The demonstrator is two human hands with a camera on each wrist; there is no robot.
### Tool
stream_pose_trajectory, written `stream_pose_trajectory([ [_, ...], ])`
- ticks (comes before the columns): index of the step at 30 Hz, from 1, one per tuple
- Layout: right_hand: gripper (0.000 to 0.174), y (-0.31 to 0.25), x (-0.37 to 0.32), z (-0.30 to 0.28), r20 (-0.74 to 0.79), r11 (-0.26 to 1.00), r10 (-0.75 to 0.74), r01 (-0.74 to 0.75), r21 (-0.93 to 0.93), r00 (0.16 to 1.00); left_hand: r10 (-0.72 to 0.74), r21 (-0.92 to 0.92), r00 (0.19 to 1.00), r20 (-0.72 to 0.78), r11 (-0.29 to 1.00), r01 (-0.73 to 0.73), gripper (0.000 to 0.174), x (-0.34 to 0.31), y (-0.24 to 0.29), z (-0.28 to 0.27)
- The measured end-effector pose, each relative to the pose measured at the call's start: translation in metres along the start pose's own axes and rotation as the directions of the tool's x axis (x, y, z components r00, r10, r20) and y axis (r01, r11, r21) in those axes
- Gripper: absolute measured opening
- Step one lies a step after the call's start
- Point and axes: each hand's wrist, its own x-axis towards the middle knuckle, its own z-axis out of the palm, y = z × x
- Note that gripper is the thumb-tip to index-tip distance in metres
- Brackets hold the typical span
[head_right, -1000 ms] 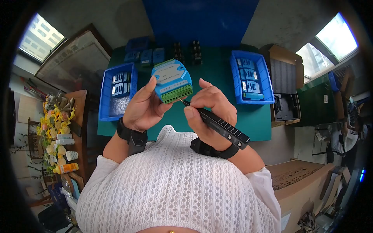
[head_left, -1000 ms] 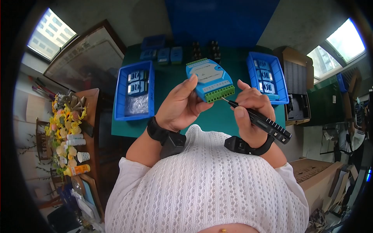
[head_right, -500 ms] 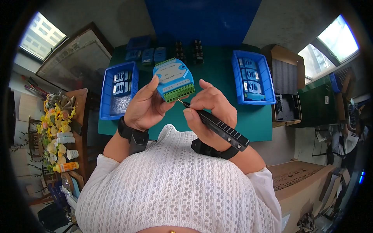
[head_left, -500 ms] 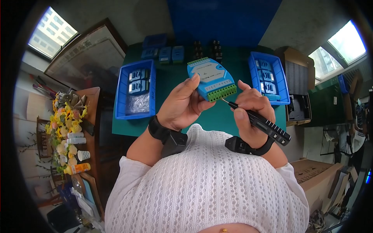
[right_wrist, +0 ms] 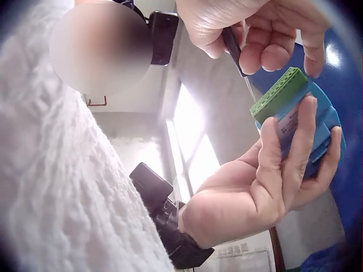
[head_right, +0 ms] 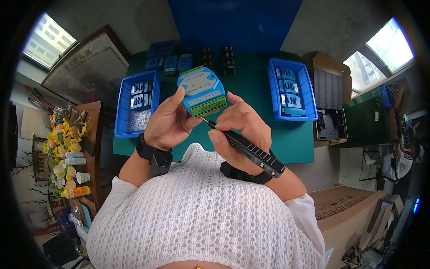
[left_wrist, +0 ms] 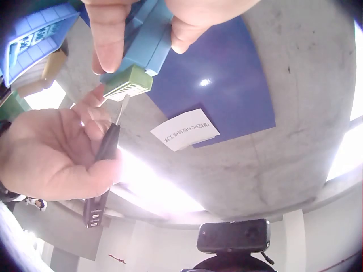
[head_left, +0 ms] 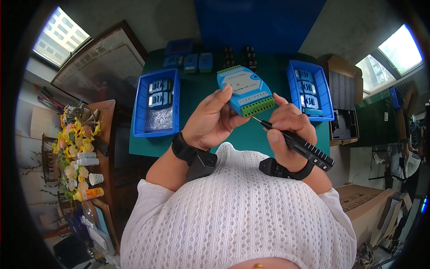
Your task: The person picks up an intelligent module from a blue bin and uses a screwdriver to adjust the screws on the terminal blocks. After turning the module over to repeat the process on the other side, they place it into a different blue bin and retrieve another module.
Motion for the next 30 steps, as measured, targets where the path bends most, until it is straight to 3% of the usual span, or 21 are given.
stream_pose_trajectory([
  [6, 0.014, 0.0, 0.001, 0.005, -0.008, 0.997, -0.008, 0.007, -0.072, 1.0, 0.01, -0.007, 1.0, 0.012, 1.0, -0.01, 0.042, -0.001, 0.0, -0.001],
  [12, 0.014, -0.002, 0.0, 0.006, -0.037, 1.0, -0.009, 0.009, 0.012, 0.999, 0.018, -0.007, 1.0, 0.004, 1.0, -0.018, 0.041, -0.001, 0.0, -0.001],
  [18, 0.015, -0.004, 0.001, 0.008, 0.019, 0.997, -0.028, 0.03, -0.069, 0.999, 0.022, -0.003, 0.999, -0.028, 1.0, -0.022, 0.039, -0.004, -0.001, 0.001],
  [21, 0.016, -0.002, -0.002, 0.001, -0.005, 0.997, -0.029, 0.029, 0.075, 1.0, 0.048, -0.025, 0.999, -0.022, 0.999, -0.048, 0.038, -0.005, 0.002, 0.007],
  [22, 0.017, 0.001, -0.002, 0.0, -0.066, 0.982, -0.01, 0.023, 0.187, 0.998, 0.106, 0.055, 0.994, -0.013, 0.993, -0.105, 0.039, -0.005, 0.003, 0.006],
  [25, 0.017, 0.003, 0.001, -0.006, -0.243, 0.907, 0.221, -0.107, 0.408, 0.945, 0.264, 0.263, 0.963, 0.057, 0.927, -0.269, 0.042, -0.007, 0.009, 0.005],
  [27, 0.015, 0.001, 0.002, -0.01, -0.283, 0.833, 0.394, -0.209, 0.512, 0.874, 0.352, 0.353, 0.925, 0.142, 0.855, -0.379, 0.046, -0.008, 0.013, 0.005],
  [30, 0.015, 0.006, 0.002, -0.014, -0.258, 0.782, 0.439, -0.225, 0.582, 0.86, 0.412, 0.405, 0.896, 0.166, 0.8, -0.443, 0.053, -0.007, 0.012, 0.001],
])
